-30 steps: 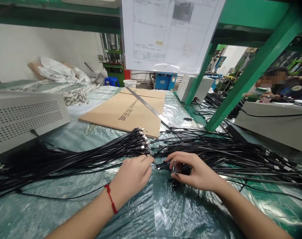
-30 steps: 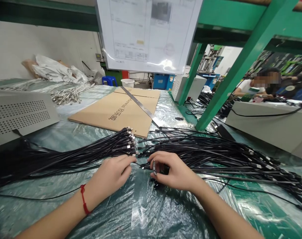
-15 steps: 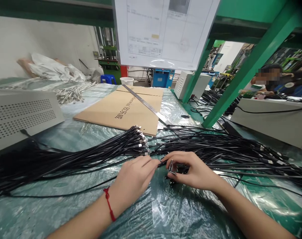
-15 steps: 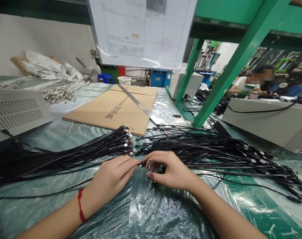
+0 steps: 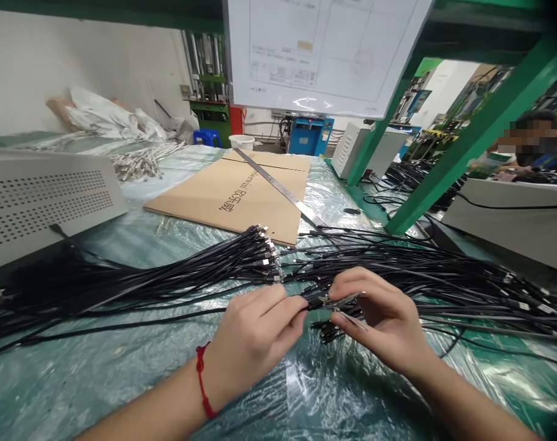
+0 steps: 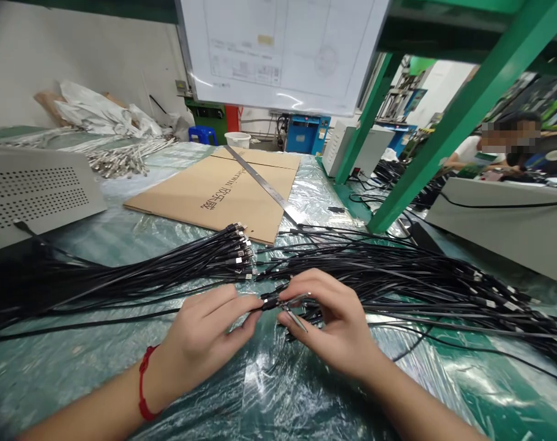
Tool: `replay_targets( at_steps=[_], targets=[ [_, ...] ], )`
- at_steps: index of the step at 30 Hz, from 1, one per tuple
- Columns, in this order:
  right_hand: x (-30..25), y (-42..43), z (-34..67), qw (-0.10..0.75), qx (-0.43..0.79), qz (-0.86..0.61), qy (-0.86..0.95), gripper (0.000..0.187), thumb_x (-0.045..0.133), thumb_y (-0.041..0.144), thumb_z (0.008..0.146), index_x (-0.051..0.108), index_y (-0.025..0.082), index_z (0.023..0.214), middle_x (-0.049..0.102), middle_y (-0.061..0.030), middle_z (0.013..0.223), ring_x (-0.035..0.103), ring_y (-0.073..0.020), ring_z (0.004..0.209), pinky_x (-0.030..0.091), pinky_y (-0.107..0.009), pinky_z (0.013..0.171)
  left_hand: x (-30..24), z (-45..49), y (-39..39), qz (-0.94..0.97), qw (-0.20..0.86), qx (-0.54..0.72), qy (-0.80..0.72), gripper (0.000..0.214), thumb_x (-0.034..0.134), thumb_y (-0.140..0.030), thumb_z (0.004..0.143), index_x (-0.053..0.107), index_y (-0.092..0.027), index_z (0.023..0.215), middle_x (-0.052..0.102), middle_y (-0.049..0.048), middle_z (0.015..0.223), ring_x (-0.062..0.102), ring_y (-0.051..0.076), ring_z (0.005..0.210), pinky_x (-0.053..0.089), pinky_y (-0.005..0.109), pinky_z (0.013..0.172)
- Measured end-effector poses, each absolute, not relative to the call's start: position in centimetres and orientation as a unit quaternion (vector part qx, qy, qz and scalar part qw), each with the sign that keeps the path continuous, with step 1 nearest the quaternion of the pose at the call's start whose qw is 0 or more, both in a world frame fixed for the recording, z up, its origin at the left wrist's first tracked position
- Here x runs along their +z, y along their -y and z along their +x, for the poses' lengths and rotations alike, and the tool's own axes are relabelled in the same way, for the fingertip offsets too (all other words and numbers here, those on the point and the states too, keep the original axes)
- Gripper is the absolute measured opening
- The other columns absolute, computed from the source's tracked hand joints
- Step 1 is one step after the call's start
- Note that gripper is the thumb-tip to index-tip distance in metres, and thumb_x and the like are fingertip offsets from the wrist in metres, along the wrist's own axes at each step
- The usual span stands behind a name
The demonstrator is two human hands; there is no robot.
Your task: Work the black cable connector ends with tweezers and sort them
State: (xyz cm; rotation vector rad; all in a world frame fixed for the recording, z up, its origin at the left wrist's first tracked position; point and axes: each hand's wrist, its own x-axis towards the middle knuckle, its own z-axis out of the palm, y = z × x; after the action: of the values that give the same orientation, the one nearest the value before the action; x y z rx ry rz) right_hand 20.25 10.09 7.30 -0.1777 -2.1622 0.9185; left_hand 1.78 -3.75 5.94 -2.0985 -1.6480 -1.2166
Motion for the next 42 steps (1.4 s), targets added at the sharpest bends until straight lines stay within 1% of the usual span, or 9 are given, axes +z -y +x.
replay_targets(
  at_steps=[2, 9, 21, 30, 33, 36, 38, 40, 42],
  targets=[
    [7.1, -9.8, 20.3, 0.398, 0.346, -0.059, 0.848, 0.03, 0.075, 0.008, 0.081, 0.07, 0.024, 0.105, 0.068, -0.003, 0.095, 0.065, -0.0142, 0.089, 0.056, -0.026, 0.076, 6.0, 2.0, 3.8, -0.715, 0.107, -0.413, 0.554, 0.011, 0.059, -0.012, 0.095, 0.066, -0.017, 0.102, 0.05, -0.0021, 0.075, 0.049, 0.012, 0.066, 0.037, 0.028, 0.059],
    [6.7, -9.1, 20.2, 0.384, 0.311, -0.009, 0.869, 0.042, 0.076, 0.002, 0.078, 0.069, 0.022, 0.114, 0.071, -0.0045, 0.1, 0.067, -0.0163, 0.092, 0.058, -0.03, 0.078, 6.1, 2.2, 3.8, -0.711, 0.108, -0.419, 0.553, 0.013, 0.06, -0.008, 0.091, 0.068, -0.015, 0.098, 0.044, -0.0028, 0.073, 0.044, 0.012, 0.063, 0.033, 0.029, 0.055],
    [6.6, -9.1, 20.1, 0.382, 0.29, 0.004, 0.878, 0.04, 0.074, 0.002, 0.08, 0.069, 0.021, 0.114, 0.073, -0.0035, 0.099, 0.068, -0.0154, 0.092, 0.06, -0.029, 0.079, 6.1, 2.3, 3.9, -0.716, 0.106, -0.408, 0.557, 0.013, 0.059, -0.008, 0.092, 0.068, -0.015, 0.098, 0.046, -0.0021, 0.072, 0.045, 0.013, 0.063, 0.035, 0.03, 0.055],
    [6.7, -9.0, 20.2, 0.38, 0.248, 0.047, 0.89, 0.045, 0.068, -0.007, 0.079, 0.068, 0.016, 0.117, 0.073, -0.0056, 0.103, 0.068, -0.0156, 0.098, 0.059, -0.029, 0.084, 5.8, 2.3, 3.8, -0.72, 0.105, -0.391, 0.563, 0.012, 0.058, -0.009, 0.093, 0.067, -0.016, 0.095, 0.047, -0.0019, 0.072, 0.046, 0.014, 0.063, 0.034, 0.031, 0.056],
    [6.5, -8.9, 20.2, 0.395, 0.251, 0.029, 0.883, 0.044, 0.07, -0.005, 0.079, 0.068, 0.018, 0.117, 0.073, -0.0048, 0.1, 0.068, -0.015, 0.095, 0.059, -0.028, 0.082, 5.9, 2.3, 3.8, -0.717, 0.105, -0.399, 0.562, 0.012, 0.059, -0.009, 0.093, 0.067, -0.017, 0.097, 0.048, -0.0021, 0.072, 0.047, 0.013, 0.063, 0.035, 0.03, 0.056],
    [6.3, -8.9, 20.0, 0.422, 0.272, -0.039, 0.864, 0.036, 0.073, 0.002, 0.081, 0.068, 0.021, 0.111, 0.071, -0.004, 0.101, 0.067, -0.015, 0.096, 0.058, -0.028, 0.084, 6.0, 2.4, 3.9, -0.709, 0.098, -0.412, 0.563, 0.011, 0.06, -0.011, 0.093, 0.066, -0.018, 0.099, 0.05, -0.0021, 0.074, 0.048, 0.013, 0.064, 0.035, 0.029, 0.057],
    [6.2, -9.0, 19.8, 0.418, 0.309, -0.085, 0.85, 0.028, 0.073, 0.008, 0.084, 0.069, 0.024, 0.107, 0.07, -0.0034, 0.1, 0.067, -0.0146, 0.095, 0.058, -0.027, 0.084, 6.1, 2.3, 3.9, -0.704, 0.086, -0.422, 0.565, 0.011, 0.06, -0.012, 0.093, 0.065, -0.018, 0.1, 0.053, -0.0016, 0.077, 0.05, 0.012, 0.065, 0.037, 0.028, 0.058],
    [6.3, -9.0, 19.6, 0.396, 0.373, -0.122, 0.83, 0.02, 0.073, 0.015, 0.086, 0.07, 0.025, 0.103, 0.069, -0.0028, 0.1, 0.067, -0.0133, 0.092, 0.058, -0.024, 0.079, 6.1, 2.2, 4.0, -0.702, 0.073, -0.429, 0.564, 0.012, 0.06, -0.012, 0.093, 0.064, -0.019, 0.102, 0.055, -0.0012, 0.079, 0.052, 0.012, 0.067, 0.04, 0.027, 0.06],
    [6.3, -9.1, 19.4, 0.367, 0.461, -0.163, 0.791, 0.014, 0.074, 0.022, 0.086, 0.071, 0.025, 0.1, 0.068, -0.0021, 0.096, 0.068, -0.0113, 0.084, 0.057, -0.02, 0.07, 6.0, 2.0, 4.0, -0.711, 0.068, -0.422, 0.559, 0.016, 0.06, -0.014, 0.095, 0.064, -0.019, 0.109, 0.056, -0.0009, 0.081, 0.053, 0.012, 0.068, 0.04, 0.027, 0.061]
  ],
)
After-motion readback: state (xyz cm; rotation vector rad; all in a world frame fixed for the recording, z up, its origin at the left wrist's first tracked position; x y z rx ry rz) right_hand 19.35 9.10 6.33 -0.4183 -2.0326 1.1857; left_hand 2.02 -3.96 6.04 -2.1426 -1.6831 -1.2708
